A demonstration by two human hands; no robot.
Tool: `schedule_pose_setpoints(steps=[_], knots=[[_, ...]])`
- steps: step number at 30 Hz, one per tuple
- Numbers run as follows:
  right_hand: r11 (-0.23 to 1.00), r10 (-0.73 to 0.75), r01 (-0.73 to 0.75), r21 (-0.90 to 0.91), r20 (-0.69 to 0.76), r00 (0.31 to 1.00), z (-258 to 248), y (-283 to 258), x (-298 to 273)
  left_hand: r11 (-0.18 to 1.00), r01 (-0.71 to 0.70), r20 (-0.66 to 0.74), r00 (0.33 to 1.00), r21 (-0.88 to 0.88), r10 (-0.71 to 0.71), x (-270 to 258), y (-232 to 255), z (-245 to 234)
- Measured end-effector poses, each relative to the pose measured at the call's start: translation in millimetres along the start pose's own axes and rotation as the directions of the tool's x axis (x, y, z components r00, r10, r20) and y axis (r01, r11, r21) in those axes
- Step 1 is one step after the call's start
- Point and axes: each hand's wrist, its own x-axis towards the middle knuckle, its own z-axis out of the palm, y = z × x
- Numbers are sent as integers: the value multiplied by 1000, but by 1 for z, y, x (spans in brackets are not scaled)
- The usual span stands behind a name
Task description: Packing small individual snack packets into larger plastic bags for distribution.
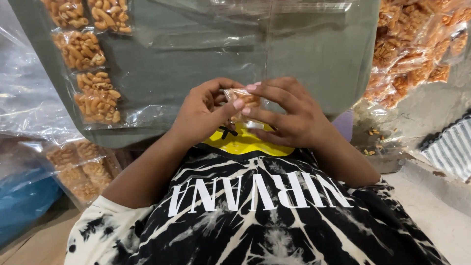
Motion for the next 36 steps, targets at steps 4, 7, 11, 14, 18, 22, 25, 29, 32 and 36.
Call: schedule_pose_setpoints(steps=[4,7,11,14,18,22,25,29,32,36], knots=[[930,241,-208,304,-77,967,-3,5,-14,995,-82,-6,997,47,83,-2,-1,6],[817,418,-353,456,-46,907,-10,9,-19,974,-148,18,989,174,147,-4,2,8],[753,542,-513,412,54,839,-18,3,-10,918,-200,42,979,342,198,-7,11,15],[677,622,-572,463,54,781,-12,-2,-10,905,-240,-15,965,350,262,-10,7,20],[634,665,-599,488,51,745,-9,-3,-14,898,-313,-37,940,308,340,-5,2,26],[644,668,-600,475,33,743,-9,-5,-14,904,-324,-128,921,277,369,-5,-5,25],[670,653,-590,451,21,757,-10,-5,-13,906,-325,-160,913,271,375,-4,-3,26],[659,644,-558,505,4,765,-9,-5,-14,899,-358,-177,896,254,407,-4,0,23],[566,683,-541,622,14,730,-5,2,-25,901,-385,-201,884,201,422,-6,2,31],[470,722,-536,702,44,691,-1,-1,-23,912,-376,-214,889,164,405,-5,-5,26]])
